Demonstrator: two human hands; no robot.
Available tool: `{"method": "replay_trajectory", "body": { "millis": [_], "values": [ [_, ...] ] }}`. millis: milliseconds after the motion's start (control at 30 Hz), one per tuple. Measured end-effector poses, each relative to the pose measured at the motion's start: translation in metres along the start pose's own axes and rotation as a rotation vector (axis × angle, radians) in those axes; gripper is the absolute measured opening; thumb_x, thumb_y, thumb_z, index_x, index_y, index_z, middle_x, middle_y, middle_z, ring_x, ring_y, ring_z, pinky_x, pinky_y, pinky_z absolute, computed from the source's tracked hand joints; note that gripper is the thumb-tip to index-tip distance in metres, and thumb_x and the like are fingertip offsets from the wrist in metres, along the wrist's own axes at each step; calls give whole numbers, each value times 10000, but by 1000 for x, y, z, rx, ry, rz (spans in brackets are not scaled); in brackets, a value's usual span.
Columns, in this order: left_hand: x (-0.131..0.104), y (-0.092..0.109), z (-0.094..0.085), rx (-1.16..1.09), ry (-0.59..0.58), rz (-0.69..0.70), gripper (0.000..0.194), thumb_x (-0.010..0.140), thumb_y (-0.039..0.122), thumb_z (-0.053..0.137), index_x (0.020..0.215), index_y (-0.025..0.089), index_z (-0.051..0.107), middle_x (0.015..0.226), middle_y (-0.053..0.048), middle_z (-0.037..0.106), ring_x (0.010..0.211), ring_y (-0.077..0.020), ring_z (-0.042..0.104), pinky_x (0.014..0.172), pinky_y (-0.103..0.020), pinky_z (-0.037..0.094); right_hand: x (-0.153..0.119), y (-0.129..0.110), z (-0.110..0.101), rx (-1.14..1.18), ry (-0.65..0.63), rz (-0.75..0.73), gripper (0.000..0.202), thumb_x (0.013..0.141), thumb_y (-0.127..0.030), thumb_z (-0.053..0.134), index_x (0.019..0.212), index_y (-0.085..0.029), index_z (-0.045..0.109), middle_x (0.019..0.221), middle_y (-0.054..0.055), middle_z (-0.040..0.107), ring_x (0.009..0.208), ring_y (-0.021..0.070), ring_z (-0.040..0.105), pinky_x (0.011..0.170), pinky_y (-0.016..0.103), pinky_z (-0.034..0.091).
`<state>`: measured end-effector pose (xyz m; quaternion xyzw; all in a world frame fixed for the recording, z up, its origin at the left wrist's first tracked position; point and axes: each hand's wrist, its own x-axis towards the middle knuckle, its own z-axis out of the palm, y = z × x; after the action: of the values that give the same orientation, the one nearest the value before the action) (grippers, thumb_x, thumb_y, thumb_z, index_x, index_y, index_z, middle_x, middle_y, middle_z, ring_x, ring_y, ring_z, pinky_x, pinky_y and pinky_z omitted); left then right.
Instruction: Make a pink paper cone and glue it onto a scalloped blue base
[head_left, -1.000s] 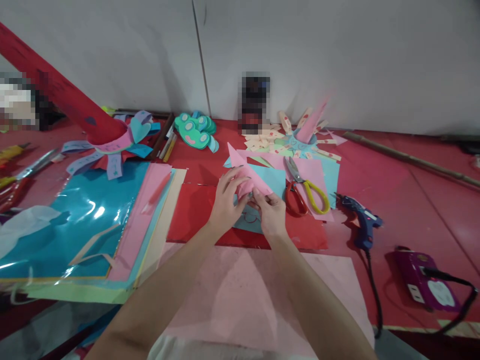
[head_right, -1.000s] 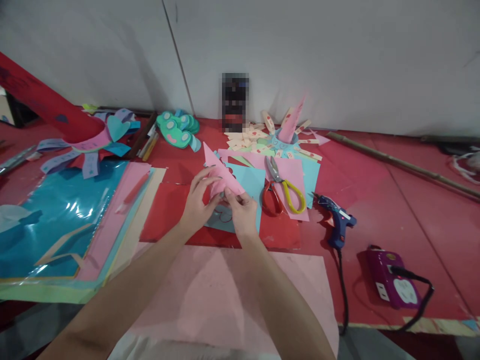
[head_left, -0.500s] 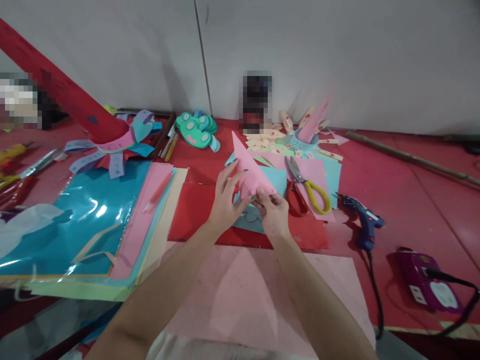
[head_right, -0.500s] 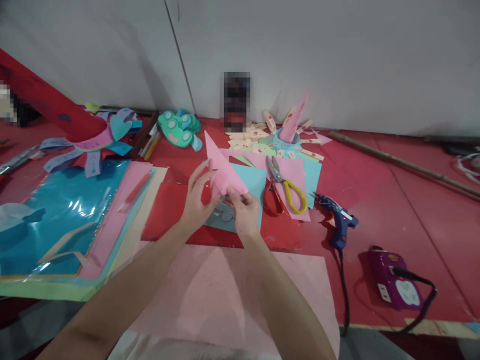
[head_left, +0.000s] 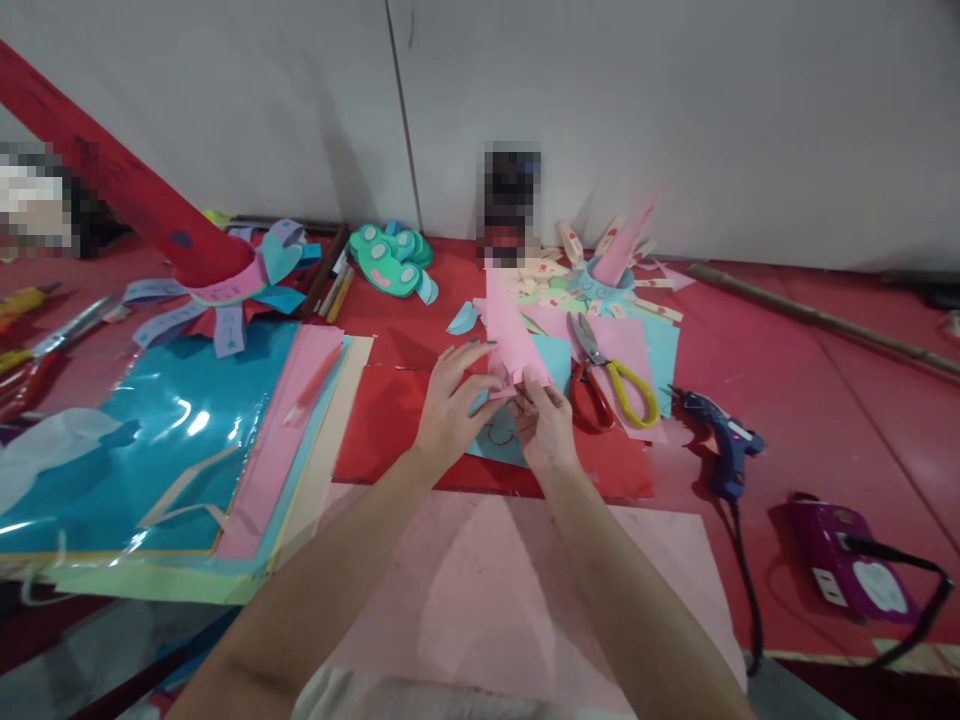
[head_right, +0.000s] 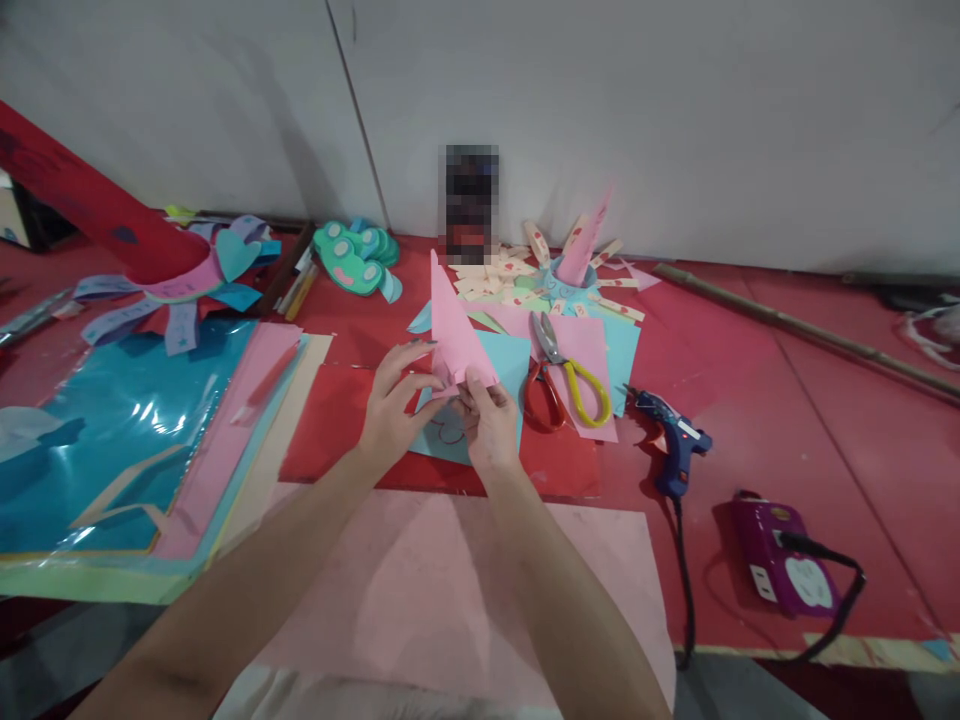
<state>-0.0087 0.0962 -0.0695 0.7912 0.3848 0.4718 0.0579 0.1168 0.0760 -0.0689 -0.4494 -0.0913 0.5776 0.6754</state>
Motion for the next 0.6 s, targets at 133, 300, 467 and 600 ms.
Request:
{"method": "replay_trajectory", "body": {
  "millis": [133, 300, 467, 600],
  "values": [
    [-1, 0, -1, -46, 7, -25, 149, 892, 354, 573, 811, 232, 603, 1210, -47, 630, 1185, -207, 555, 1069, -467, 411, 0, 0, 1, -18, 2, -7, 309, 487, -356, 847, 651, -213, 627, 590, -56, 665, 506, 105, 613, 516, 235, 529],
    [1, 2, -2, -67, 47, -64, 119, 886, 307, 587, 804, 221, 600, 1167, -61, 639, 1147, -208, 576, 976, -423, 486, -3, -1, 2, -66, -83, -46, 310, 533, -403, 822, 681, -220, 621, 611, -56, 670, 551, 141, 647, 561, 292, 559],
    [3, 5, -3, -95, 61, -134, 108, 869, 284, 613, 791, 211, 596, 1164, -61, 623, 1137, -209, 571, 952, -412, 492, -5, -2, 4, -90, -104, -63, 303, 541, -406, 807, 707, -225, 629, 645, -52, 675, 591, 152, 654, 592, 314, 567],
    [4, 6, -4, -112, 78, -174, 105, 858, 277, 625, 788, 208, 587, 1186, -61, 600, 1129, -205, 569, 952, -407, 490, -6, -1, 4, -89, -108, -64, 279, 539, -368, 810, 711, -220, 647, 652, -51, 676, 572, 132, 631, 611, 312, 569]
  ]
}}
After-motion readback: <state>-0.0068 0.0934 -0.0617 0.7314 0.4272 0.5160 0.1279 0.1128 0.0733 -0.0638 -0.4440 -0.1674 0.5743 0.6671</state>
